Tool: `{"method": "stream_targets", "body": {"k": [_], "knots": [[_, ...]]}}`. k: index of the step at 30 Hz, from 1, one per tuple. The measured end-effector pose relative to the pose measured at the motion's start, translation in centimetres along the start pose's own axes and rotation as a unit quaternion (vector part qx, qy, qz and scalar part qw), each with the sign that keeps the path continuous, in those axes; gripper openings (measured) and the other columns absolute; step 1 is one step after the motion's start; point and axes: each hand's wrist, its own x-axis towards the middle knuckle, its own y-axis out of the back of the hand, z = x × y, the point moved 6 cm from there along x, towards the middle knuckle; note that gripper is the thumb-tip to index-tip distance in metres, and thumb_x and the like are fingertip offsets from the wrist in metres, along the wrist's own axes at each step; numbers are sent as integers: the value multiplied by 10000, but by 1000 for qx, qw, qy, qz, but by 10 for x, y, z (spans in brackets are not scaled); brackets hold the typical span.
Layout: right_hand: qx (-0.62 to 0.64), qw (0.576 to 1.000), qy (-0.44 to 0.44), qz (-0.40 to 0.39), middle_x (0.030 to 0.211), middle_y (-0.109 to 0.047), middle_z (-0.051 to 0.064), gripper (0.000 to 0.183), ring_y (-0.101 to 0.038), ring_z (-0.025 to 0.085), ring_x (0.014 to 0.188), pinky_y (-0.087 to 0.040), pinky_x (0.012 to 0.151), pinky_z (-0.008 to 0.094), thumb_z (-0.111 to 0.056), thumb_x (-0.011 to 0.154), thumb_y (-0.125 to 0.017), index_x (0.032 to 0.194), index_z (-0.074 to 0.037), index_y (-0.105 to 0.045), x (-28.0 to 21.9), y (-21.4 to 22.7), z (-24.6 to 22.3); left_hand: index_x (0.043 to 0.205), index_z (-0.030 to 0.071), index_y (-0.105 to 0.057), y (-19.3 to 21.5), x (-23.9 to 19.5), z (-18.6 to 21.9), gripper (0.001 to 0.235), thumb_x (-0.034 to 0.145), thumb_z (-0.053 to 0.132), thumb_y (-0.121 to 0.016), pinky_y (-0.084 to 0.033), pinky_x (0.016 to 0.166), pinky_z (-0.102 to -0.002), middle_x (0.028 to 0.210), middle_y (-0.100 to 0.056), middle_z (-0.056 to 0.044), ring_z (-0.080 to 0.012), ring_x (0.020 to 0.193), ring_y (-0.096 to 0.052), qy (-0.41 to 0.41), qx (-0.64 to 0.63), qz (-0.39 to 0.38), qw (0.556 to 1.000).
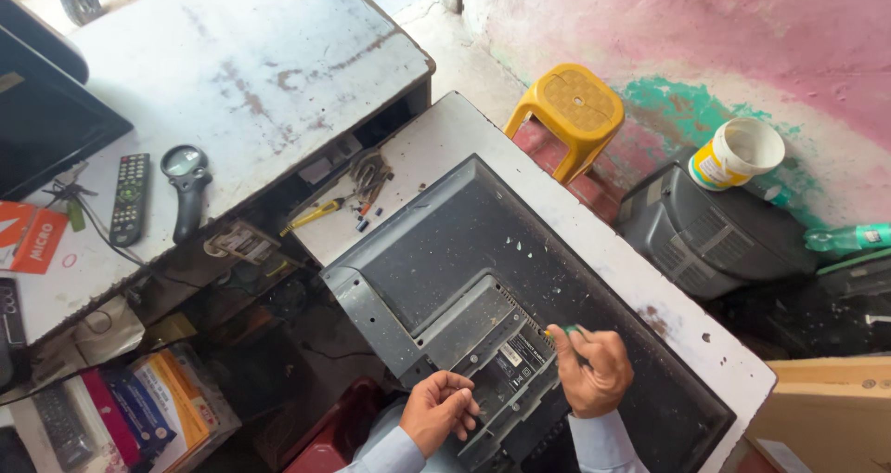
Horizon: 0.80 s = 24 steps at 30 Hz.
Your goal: The person uses a screwdriver to remove screws from the back panel of a television set, then detaches the panel and sets it aside. The person then moves the television and handles a power cord.
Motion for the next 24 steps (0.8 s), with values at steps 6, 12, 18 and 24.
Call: {"method": "stream_targets", "body": {"k": [6, 12, 18, 24], "knots": [[32, 998, -8, -52, 1073, -717, 185, 241, -746, 294, 1004, -627, 815, 372, 19, 809, -794, 899, -35, -577, -5, -3, 9, 1145, -43, -621, -1, -3, 2, 199, 973, 57, -609, -563, 512, -300, 823, -720, -129, -177, 617, -686, -3, 13, 2, 1000], [16, 999, 13, -42, 832, -621, 89, 350, -668, 196, 803, -569, 646, 308, -116, 698, -935, 855, -68, -625, -5, -3, 13, 1152, -40, -615, -9, -7, 1, 197, 983, 61, -607, -566, 523, -295, 832, -726, -128, -167, 628, -689, -8, 14, -25, 1000], [21, 999, -8, -43, 856, -649, 67, 339, -739, 200, 870, -588, 672, 318, -85, 758, -937, 837, -93, -607, -4, 0, 11, 1151, -30, -615, -20, -10, -10, 190, 984, 59, -609, -563, 527, -291, 830, -719, -121, -162, 626, -689, 4, 32, -34, 999], [64, 995, 36, -66, 1059, -703, 164, 243, -722, 275, 969, -603, 805, 365, -3, 844, -785, 908, -38, -553, 2, 4, -2, 1145, -31, -621, -24, -14, -21, 187, 990, 72, -624, -558, 531, -288, 830, -726, -119, -157, 630, -688, -7, 51, -57, 997]]}}
